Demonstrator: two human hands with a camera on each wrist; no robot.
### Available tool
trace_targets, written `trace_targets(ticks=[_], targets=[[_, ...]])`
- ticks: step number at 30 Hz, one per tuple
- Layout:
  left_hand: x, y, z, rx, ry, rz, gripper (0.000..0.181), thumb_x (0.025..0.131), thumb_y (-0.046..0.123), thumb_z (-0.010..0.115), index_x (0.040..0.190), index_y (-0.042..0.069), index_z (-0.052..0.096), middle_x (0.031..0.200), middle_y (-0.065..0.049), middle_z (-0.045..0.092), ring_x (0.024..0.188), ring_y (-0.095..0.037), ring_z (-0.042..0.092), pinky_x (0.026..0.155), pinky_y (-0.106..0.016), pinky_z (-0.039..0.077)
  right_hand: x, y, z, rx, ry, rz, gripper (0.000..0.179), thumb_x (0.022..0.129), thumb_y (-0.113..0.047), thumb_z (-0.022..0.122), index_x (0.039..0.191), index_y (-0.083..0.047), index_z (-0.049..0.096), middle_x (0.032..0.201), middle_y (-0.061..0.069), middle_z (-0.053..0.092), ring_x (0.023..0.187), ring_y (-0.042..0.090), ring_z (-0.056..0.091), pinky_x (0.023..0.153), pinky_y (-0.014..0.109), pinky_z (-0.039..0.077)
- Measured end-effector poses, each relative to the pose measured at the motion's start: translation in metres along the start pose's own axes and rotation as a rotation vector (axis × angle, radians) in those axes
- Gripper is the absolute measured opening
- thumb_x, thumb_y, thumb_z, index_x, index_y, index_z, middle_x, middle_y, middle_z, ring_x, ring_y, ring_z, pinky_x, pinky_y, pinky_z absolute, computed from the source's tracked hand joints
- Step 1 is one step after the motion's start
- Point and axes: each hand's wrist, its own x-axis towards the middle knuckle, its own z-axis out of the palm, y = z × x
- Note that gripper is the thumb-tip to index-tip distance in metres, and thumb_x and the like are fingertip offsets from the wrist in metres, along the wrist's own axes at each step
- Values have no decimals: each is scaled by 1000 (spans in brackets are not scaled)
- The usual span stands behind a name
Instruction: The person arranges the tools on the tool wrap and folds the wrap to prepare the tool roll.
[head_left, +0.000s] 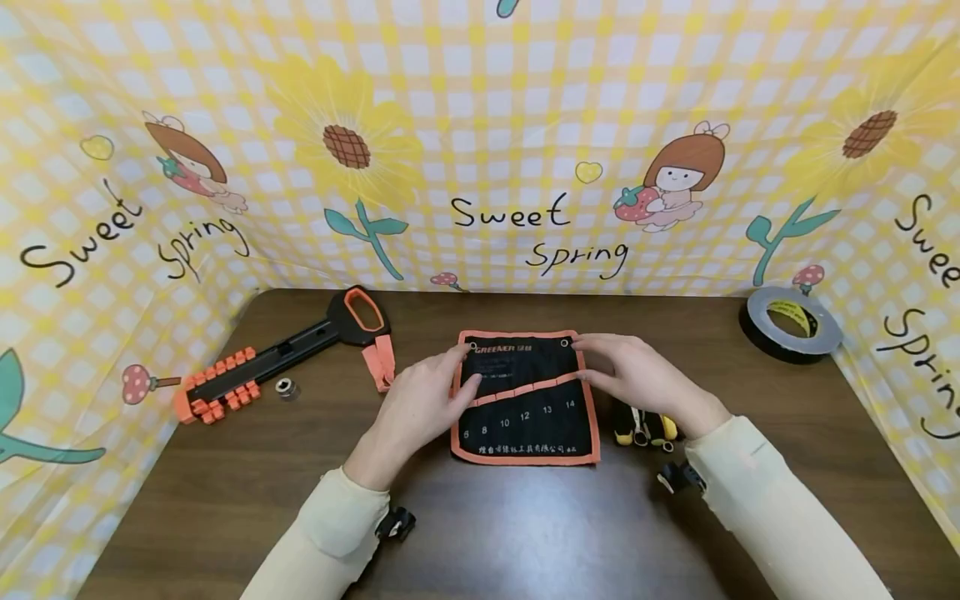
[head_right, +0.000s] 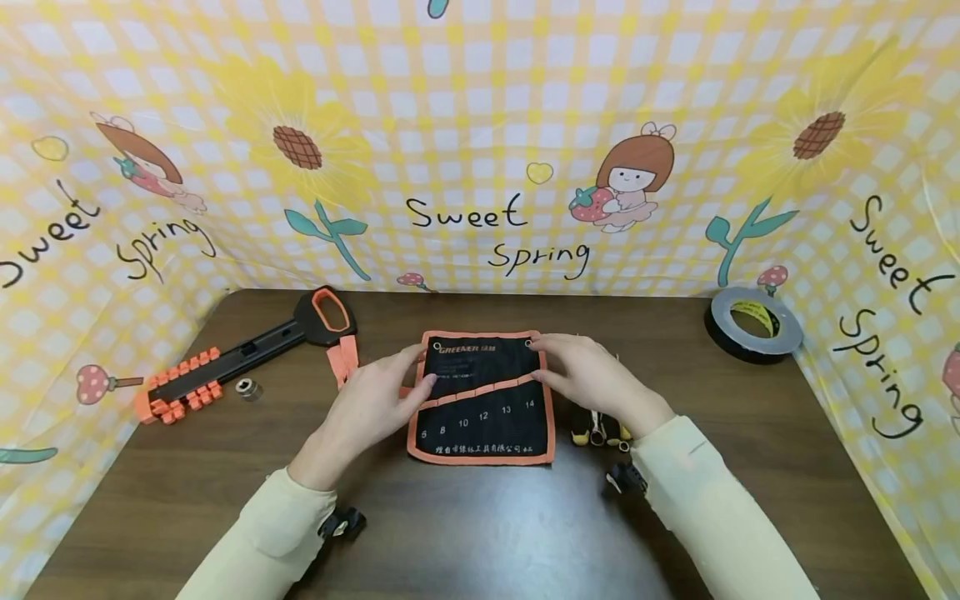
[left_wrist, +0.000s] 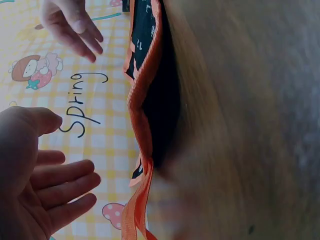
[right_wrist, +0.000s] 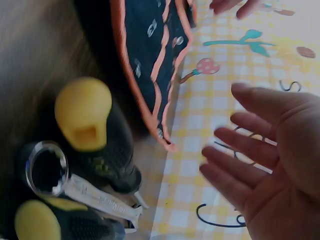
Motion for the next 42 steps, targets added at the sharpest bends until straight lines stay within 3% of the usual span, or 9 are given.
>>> trace_targets(ticks=[2,4,11,16,23,33,42], targets=[[0,2,1,-19,-10,-11,51,103,34,74,142,3,67,113,-13,80,100,-29,77,88,-49,65,5,4,1,11,-30,-20,44,102,-15,75,141,4,67,145,23,68,137,41,65,113,60,52],[1,4,2,-41,-37,-18,49,101,34,77,139,3,69,123,-15,79,111,-31,76,96,-50,63,11,8,3,17,-60,-24,44,101,-14,76,140,5,67,144,23,69,136,42,65,113,60,52],[-3,9,12,-132,-205,-62,48,100,34,79,137,4,70,133,-15,74,121,-31,72,106,-49,59,22,16,13,-46,-155,9,46,101,-17,77,140,5,68,148,24,66,139,43,61,119,63,45],[-6,9,17,-167,-298,-56,50,98,30,81,138,1,68,139,-17,70,129,-33,67,113,-50,54,24,19,19,-52,-187,12,46,100,-15,78,140,5,67,152,25,62,143,45,57,120,62,44],[-6,7,21,-168,-322,-58,52,96,26,84,137,-1,68,145,-20,66,139,-38,60,121,-52,47,22,18,23,-68,-250,33,48,99,-15,79,141,6,66,157,26,56,147,47,52,120,63,44],[-5,3,24,-130,-350,-50,58,93,28,87,139,-2,68,151,-19,62,143,-38,54,122,-51,46,19,19,29,-52,-241,43,45,100,-14,78,139,6,68,154,24,58,143,44,56,117,60,48],[-5,-3,21,-99,-379,-15,61,93,27,86,142,-3,66,154,-19,59,146,-38,52,124,-51,44,13,13,35,-69,-214,0,41,99,-15,79,132,8,72,144,24,61,137,43,59,114,57,51]])
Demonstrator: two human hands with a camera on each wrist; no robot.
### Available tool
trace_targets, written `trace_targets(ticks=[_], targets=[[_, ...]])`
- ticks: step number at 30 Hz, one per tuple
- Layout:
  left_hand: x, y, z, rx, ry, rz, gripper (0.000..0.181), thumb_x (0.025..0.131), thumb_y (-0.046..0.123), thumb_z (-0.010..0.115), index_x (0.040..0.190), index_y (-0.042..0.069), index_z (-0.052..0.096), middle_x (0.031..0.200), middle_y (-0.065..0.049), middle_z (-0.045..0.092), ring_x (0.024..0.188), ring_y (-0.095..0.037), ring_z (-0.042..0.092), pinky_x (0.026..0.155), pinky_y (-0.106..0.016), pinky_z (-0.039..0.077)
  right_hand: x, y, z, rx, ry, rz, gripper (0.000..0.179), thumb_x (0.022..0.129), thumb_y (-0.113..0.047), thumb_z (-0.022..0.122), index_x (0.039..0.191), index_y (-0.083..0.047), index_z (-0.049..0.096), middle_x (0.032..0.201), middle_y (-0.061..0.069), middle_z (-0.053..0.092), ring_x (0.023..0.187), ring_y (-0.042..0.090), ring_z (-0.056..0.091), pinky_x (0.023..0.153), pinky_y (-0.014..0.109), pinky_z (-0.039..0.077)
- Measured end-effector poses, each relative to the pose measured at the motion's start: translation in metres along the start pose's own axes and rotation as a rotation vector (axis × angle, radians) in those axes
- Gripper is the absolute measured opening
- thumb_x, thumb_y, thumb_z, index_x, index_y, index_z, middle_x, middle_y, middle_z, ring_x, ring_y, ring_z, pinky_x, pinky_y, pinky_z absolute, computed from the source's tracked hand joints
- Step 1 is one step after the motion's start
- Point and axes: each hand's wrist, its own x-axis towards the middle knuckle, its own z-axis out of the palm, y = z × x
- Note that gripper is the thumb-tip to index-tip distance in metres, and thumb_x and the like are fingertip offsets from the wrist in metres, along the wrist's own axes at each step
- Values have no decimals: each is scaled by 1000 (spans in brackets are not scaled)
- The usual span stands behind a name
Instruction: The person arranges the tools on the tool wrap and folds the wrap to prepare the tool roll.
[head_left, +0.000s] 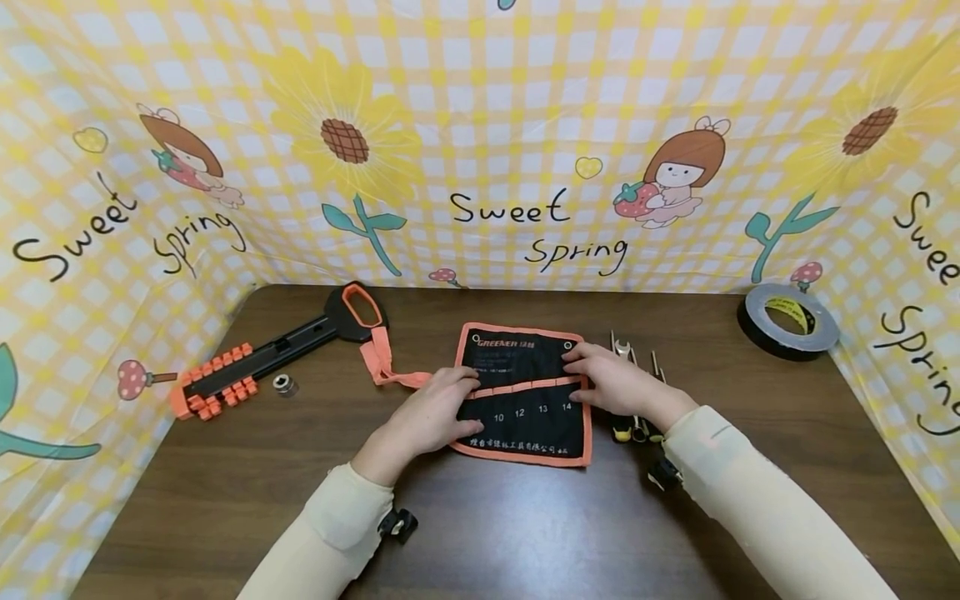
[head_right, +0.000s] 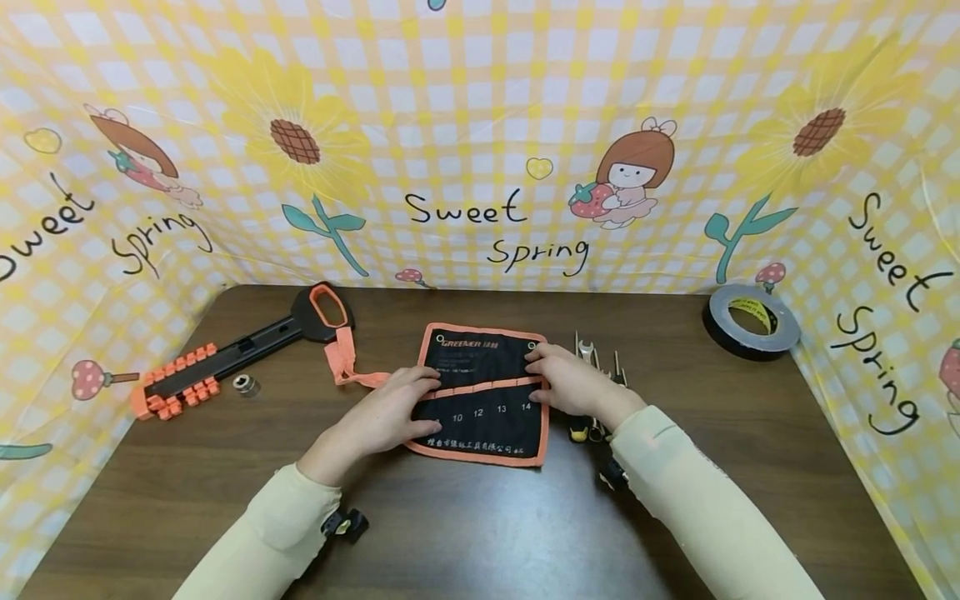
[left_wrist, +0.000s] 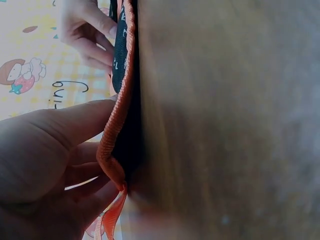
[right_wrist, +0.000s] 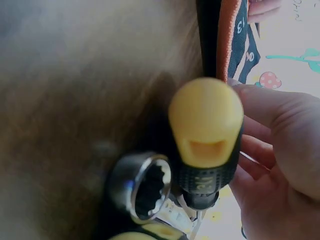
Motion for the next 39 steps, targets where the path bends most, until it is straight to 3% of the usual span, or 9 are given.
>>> trace_targets(ticks=[11,23,28,39], targets=[[11,-3,-2,21,-30,-36,65,98,35,80,149,-2,61,160,-19,55,150,-36,50,126,-51,42,-9,-8,6,-25,38,18,40,99,-20,81,128,6,75,136,21,64,130,41,61,109,55,54],[23,-14,-3,33,-77,30,64,102,29,75,154,-3,54,164,-20,49,154,-37,47,128,-53,39,-26,-26,18,-80,115,35,35,96,-22,83,118,5,79,122,18,68,111,35,64,97,50,57],[28,-8,-10,37,-112,14,63,103,25,74,156,-1,53,166,-18,49,156,-35,46,129,-53,37,-31,-35,23,-117,161,50,32,95,-21,84,114,5,81,117,17,69,105,34,64,95,49,57],[38,-10,-10,56,-108,34,57,104,21,70,155,1,55,166,-17,50,156,-33,45,129,-55,36,-37,-51,35,-163,238,92,21,92,-24,88,92,-5,79,100,6,65,90,24,57,82,40,53]])
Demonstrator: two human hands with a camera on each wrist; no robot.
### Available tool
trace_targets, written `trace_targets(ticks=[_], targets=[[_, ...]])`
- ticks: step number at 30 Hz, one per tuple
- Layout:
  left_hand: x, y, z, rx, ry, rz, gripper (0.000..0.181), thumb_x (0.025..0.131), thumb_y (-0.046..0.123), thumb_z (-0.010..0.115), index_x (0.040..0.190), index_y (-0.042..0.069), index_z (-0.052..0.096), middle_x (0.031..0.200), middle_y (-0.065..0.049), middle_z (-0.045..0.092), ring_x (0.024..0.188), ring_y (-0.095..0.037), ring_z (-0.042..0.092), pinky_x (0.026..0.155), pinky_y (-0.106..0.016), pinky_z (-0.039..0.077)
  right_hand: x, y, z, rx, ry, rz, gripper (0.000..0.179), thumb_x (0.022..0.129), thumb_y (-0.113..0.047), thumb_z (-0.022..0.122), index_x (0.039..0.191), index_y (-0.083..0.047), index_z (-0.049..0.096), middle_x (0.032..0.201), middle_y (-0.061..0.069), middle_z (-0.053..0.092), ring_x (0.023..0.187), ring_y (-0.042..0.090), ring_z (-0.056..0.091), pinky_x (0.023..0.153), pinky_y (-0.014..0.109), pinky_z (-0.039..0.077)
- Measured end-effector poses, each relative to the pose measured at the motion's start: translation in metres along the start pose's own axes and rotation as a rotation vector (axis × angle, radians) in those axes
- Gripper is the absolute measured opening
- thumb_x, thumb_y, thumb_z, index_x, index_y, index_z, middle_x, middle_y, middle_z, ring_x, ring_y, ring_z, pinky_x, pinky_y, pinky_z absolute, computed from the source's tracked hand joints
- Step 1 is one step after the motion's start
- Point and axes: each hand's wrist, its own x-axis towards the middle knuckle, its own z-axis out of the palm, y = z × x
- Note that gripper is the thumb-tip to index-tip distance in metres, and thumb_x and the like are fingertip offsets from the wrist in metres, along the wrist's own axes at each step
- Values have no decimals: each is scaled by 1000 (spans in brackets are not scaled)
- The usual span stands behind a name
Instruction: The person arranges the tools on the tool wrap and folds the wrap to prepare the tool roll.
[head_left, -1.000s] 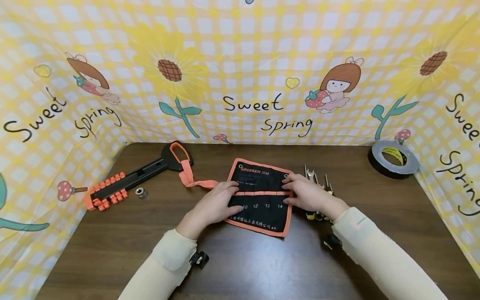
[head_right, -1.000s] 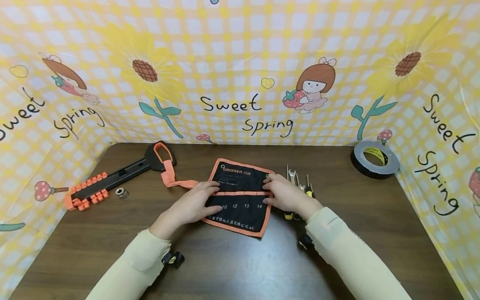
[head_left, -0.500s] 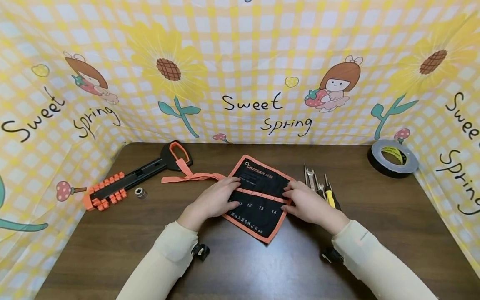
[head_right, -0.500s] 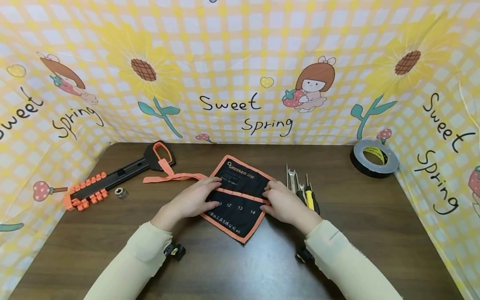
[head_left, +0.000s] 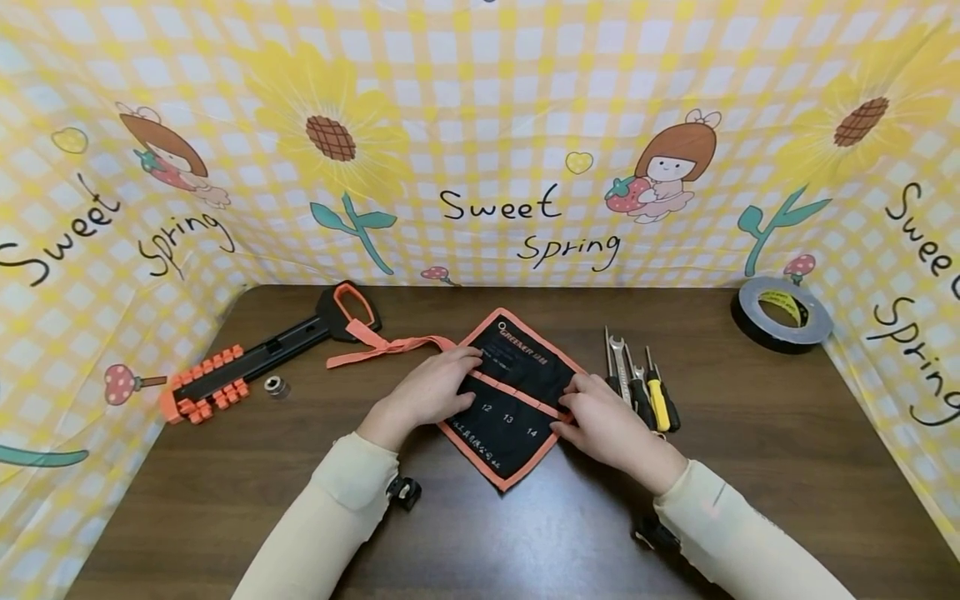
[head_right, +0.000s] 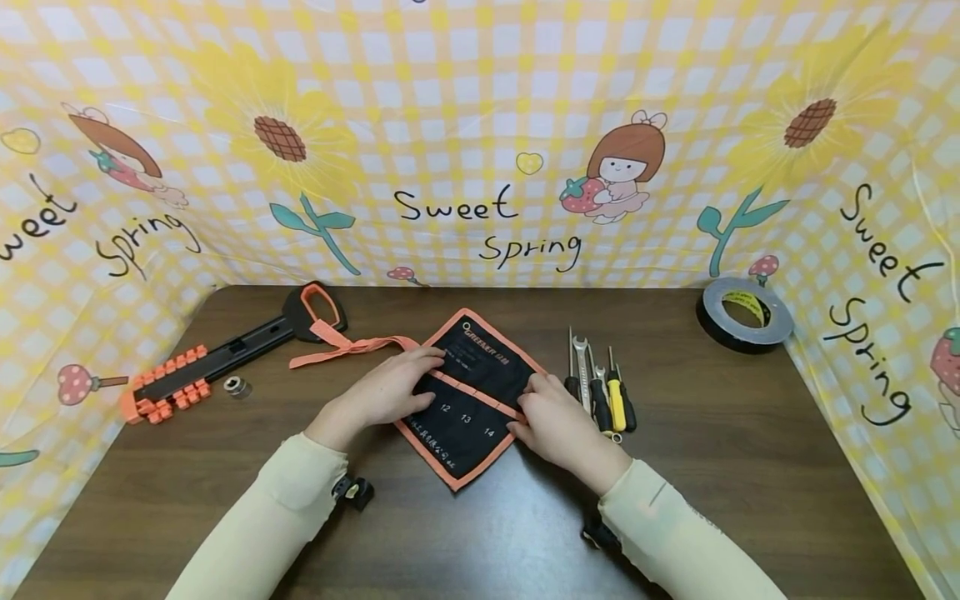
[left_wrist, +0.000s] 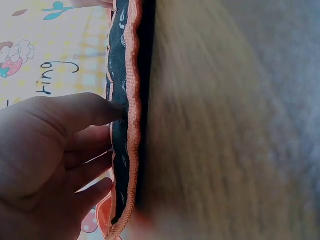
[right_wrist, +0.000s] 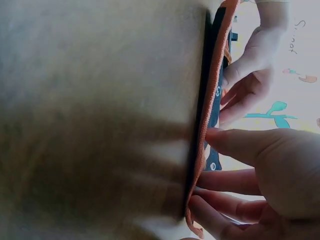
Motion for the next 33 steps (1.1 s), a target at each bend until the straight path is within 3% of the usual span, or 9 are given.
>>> trace_targets(ticks=[7,13,18,23,27,33], targets=[[-3,-3,2,1,5,25,54,106,24,69,154,3,57,167,-14,48,158,-32,43,130,-53,35,4,5,-8,124,-5,17,26,97,-20,82,111,2,80,112,12,73,99,27,67,89,45,60],[-18,0,6,-16,124,8,50,105,28,71,147,4,63,158,-16,57,151,-34,50,127,-53,40,16,21,-20,172,41,-33,33,99,-14,79,126,5,75,126,20,74,116,36,71,102,54,59],[-36,9,8,-26,197,-40,45,100,32,79,133,3,70,147,-15,63,139,-34,58,120,-52,48,29,31,-24,197,2,-73,37,100,-10,77,133,6,71,134,23,73,126,39,70,108,56,56],[-51,17,13,-25,165,-73,57,95,38,84,135,0,69,149,-16,62,143,-34,56,120,-51,48,39,32,-22,218,-90,-76,40,102,-10,75,138,5,68,141,22,70,132,40,67,112,57,53],[-56,20,20,-1,133,-78,65,93,40,86,139,-1,66,155,-19,57,147,-35,52,118,-51,50,42,33,-19,209,-162,-28,41,102,-11,74,140,4,67,145,22,67,136,41,64,114,57,52],[-58,21,23,9,138,-79,67,91,40,88,139,-2,66,157,-20,55,147,-35,51,117,-51,52,43,36,-13,194,-192,-17,40,102,-9,73,140,6,67,147,24,64,139,43,60,116,58,49]])
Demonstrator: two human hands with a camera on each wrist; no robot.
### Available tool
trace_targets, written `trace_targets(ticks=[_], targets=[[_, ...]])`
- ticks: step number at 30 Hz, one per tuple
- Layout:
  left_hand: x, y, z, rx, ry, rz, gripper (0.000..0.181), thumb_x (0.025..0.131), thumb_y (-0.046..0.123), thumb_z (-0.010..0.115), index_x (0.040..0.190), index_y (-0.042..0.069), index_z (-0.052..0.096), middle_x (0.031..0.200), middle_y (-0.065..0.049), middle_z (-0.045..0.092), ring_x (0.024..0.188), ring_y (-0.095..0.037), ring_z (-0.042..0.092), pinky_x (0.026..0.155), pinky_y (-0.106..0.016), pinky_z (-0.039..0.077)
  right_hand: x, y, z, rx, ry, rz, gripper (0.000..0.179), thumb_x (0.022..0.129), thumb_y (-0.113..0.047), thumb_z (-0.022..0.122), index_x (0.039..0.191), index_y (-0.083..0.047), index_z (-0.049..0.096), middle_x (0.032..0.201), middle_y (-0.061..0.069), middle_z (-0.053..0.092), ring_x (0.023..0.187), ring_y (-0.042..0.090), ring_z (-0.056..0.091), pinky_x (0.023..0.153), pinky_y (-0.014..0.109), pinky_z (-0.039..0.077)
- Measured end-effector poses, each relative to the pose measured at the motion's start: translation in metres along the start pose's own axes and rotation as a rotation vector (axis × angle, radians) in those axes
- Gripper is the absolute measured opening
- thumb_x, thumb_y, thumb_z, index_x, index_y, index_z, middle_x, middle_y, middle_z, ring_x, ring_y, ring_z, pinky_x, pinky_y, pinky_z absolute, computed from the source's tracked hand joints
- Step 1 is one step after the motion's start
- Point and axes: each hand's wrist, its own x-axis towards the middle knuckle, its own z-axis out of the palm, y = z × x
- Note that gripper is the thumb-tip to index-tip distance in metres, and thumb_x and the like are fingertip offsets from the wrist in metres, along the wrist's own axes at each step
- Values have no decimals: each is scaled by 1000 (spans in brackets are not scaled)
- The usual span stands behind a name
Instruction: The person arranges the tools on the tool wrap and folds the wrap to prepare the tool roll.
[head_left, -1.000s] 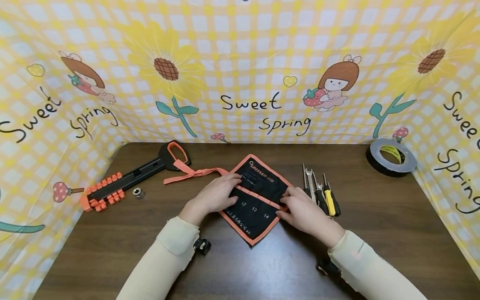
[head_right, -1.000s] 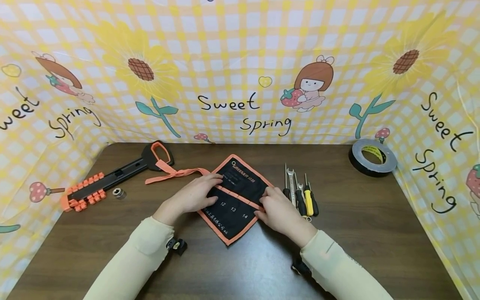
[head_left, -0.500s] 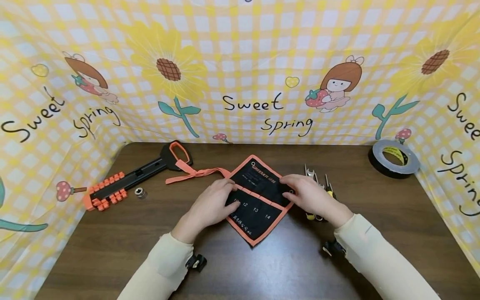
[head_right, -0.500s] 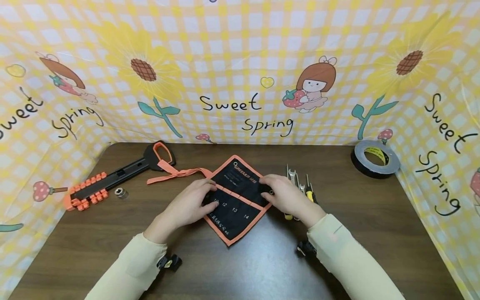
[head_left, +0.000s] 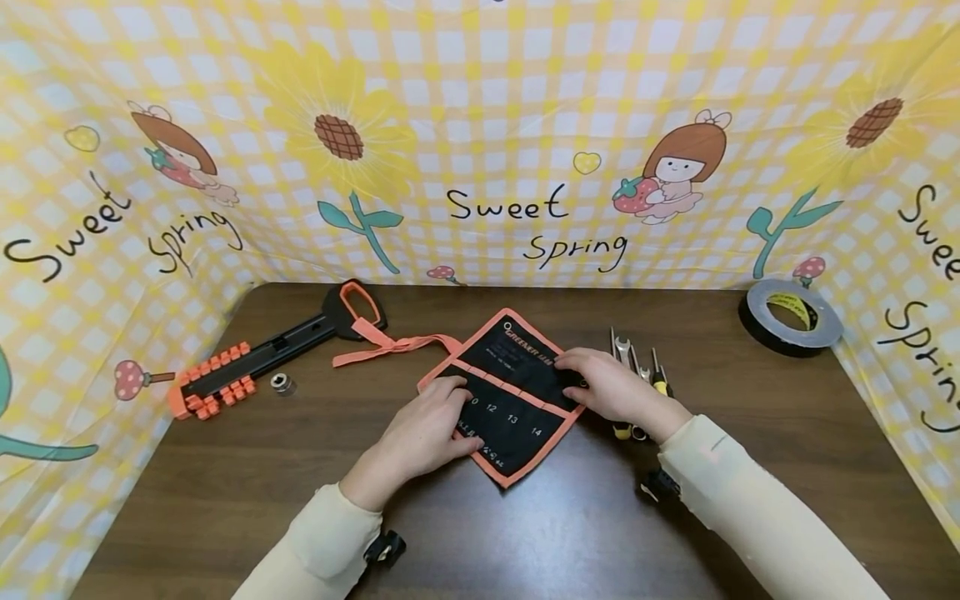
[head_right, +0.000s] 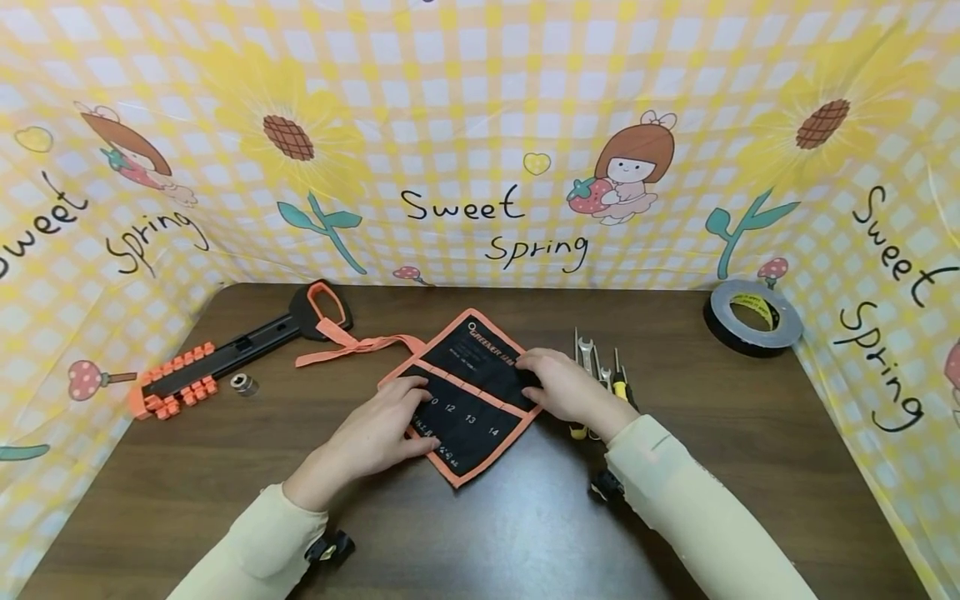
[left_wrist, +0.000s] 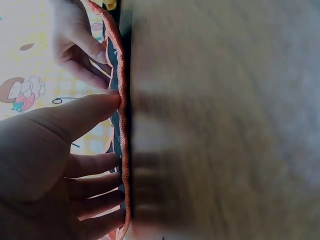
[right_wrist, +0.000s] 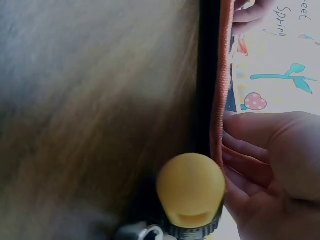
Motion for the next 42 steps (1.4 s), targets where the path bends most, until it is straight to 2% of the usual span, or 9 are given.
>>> trace_targets(ticks=[5,15,19,20,24,28,34,42], targets=[[3,-1,-2,14,-11,5,67,91,40,88,139,-1,67,157,-20,55,147,-36,52,117,-53,52,-1,2,3,-23,-5,-19,38,101,-6,74,136,7,68,149,23,62,140,44,56,117,58,48],[8,-9,-6,11,-47,30,65,93,37,87,142,0,65,159,-20,53,149,-36,50,121,-54,47,-6,-1,8,-65,40,-48,33,98,-9,79,126,6,75,137,19,66,125,37,61,106,53,55],[11,-15,-8,-22,-68,57,64,95,33,85,144,-1,63,161,-22,50,152,-39,47,122,-56,46,-9,-4,10,-85,51,-41,34,97,-12,81,125,5,76,132,16,68,119,34,62,103,50,56],[13,-22,-4,-27,-59,87,64,96,36,83,144,-1,62,162,-22,49,152,-38,46,122,-54,46,-10,-5,10,-85,54,-39,34,97,-12,81,125,5,76,131,16,68,118,34,62,102,50,56],[18,-27,-8,-57,-99,114,63,98,32,81,147,-1,60,164,-22,45,154,-39,42,125,-54,43,-14,-7,11,-90,79,-36,34,96,-14,83,123,5,77,124,14,69,112,32,61,98,48,56],[23,-27,-14,-91,-156,98,62,98,27,81,150,0,58,168,-20,42,158,-39,38,128,-55,39,-17,-8,14,-114,119,-37,32,93,-15,85,118,4,79,119,13,70,106,30,62,93,47,56],[34,-48,-3,-166,-149,169,61,99,26,79,150,0,58,169,-19,39,158,-38,35,125,-57,40,-22,-11,18,-138,144,-21,30,92,-17,87,114,3,80,114,11,71,102,27,64,90,46,57],[50,-69,6,-219,-196,207,61,100,23,77,155,5,55,174,-14,33,160,-39,32,126,-61,38,-30,-17,23,-144,163,14,30,92,-18,87,113,1,81,111,8,71,100,25,63,85,43,57]])
